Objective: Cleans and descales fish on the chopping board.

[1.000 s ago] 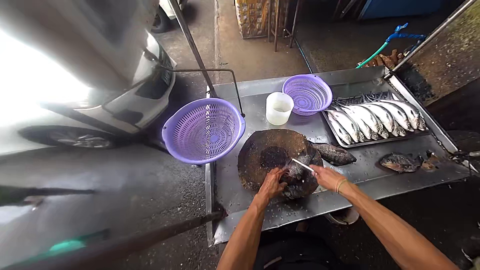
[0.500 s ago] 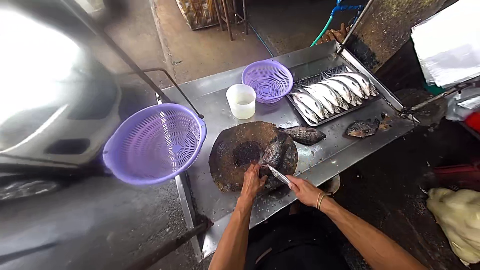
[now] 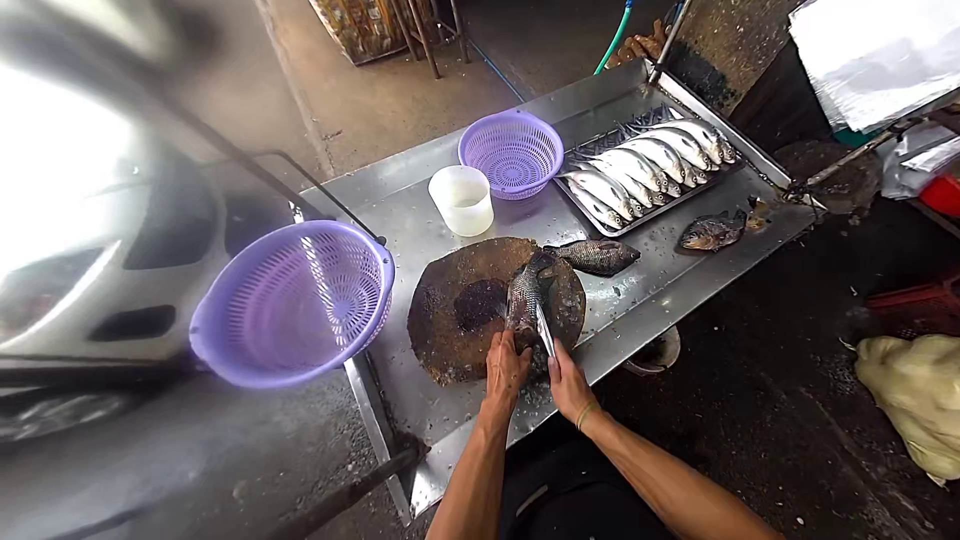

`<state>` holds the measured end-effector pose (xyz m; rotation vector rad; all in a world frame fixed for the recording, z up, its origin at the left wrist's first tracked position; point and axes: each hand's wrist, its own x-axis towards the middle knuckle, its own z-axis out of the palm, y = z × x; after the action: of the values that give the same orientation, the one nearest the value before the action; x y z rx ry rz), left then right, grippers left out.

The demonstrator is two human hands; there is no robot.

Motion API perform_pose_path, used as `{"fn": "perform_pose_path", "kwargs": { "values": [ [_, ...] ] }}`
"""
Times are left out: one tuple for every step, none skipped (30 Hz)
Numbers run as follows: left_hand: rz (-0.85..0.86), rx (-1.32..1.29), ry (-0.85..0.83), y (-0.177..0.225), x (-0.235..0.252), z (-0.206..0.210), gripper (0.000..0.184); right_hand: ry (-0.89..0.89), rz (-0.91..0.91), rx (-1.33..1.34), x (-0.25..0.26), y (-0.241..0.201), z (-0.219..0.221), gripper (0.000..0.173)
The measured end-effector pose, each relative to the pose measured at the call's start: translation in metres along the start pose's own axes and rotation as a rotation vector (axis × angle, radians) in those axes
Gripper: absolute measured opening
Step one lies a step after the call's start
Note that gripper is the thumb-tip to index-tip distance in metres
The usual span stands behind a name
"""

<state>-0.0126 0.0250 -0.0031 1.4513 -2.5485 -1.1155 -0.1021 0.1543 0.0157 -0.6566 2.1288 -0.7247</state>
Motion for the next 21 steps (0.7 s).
{"fn": "perform_pose_path", "kwargs": {
  "values": [
    [-0.003,-0.007,0.009,-0.002,-0.001,0.000,0.047,-0.038,-0.008,-0.014,-0.020,0.009,0.008,0.053],
    [-0.004,-0.016,0.015,-0.003,-0.002,0.002,0.047,-0.106,-0.010,-0.051,-0.034,0.019,0.001,0.053],
    [0.001,-0.015,0.009,-0.003,-0.003,0.003,0.047,-0.176,-0.009,-0.083,-0.039,0.025,-0.013,0.053],
    [0.011,-0.011,-0.004,-0.003,-0.002,0.003,0.047,-0.205,-0.016,-0.096,-0.036,0.025,-0.030,0.052],
    [0.019,-0.007,-0.017,-0.004,-0.002,0.002,0.048,-0.166,-0.040,-0.086,-0.029,0.018,-0.043,0.052],
    [0.027,-0.006,-0.025,-0.005,-0.002,0.001,0.048,-0.077,-0.071,-0.056,-0.016,0.007,-0.049,0.052],
    [0.034,-0.008,-0.028,-0.005,0.000,-0.001,0.049,0.020,-0.096,-0.015,-0.001,-0.005,-0.048,0.052],
    [0.036,-0.008,-0.031,-0.005,0.001,-0.001,0.050,0.084,-0.101,0.009,0.011,-0.013,-0.037,0.053],
    [0.034,-0.008,-0.030,-0.005,0.001,-0.001,0.050,0.084,-0.091,-0.002,0.013,-0.014,-0.020,0.054],
    [0.030,-0.005,-0.025,-0.008,-0.001,-0.001,0.050,0.052,-0.090,-0.040,0.004,-0.006,0.001,0.055],
    [0.031,0.000,-0.011,-0.012,-0.001,-0.002,0.050,0.006,-0.096,-0.086,-0.011,0.003,0.014,0.056],
    [0.038,0.001,0.006,-0.017,0.000,-0.005,0.051,-0.082,-0.097,-0.134,-0.024,0.010,0.011,0.056],
    [0.053,-0.001,0.010,-0.023,0.000,-0.008,0.051,-0.182,-0.098,-0.183,-0.031,0.012,-0.005,0.056],
    [0.080,0.006,-0.005,-0.031,-0.001,-0.012,0.051,-0.263,-0.097,-0.212,-0.032,0.009,-0.026,0.055],
    [0.111,0.017,-0.025,-0.038,0.000,-0.017,0.051,-0.312,-0.100,-0.233,-0.022,0.000,-0.050,0.054],
    [0.138,0.028,-0.040,-0.044,0.002,-0.024,0.052,-0.315,-0.111,-0.253,-0.006,-0.012,-0.073,0.053],
    [0.159,0.044,-0.060,-0.049,0.006,-0.031,0.051,-0.291,-0.117,-0.284,0.017,-0.025,-0.091,0.052],
    [0.174,0.057,-0.089,-0.054,0.010,-0.039,0.050,-0.262,-0.112,-0.326,0.043,-0.034,-0.103,0.052],
    [0.189,0.070,-0.116,-0.058,0.013,-0.046,0.049,-0.236,-0.091,-0.367,0.069,-0.039,-0.107,0.051],
    [0.201,0.072,-0.140,-0.060,0.016,-0.050,0.048,-0.210,-0.063,-0.405,0.091,-0.037,-0.103,0.050],
    [0.205,0.062,-0.154,-0.061,0.018,-0.050,0.048,-0.194,-0.050,-0.418,0.101,-0.034,-0.093,0.050]
  ]
}}
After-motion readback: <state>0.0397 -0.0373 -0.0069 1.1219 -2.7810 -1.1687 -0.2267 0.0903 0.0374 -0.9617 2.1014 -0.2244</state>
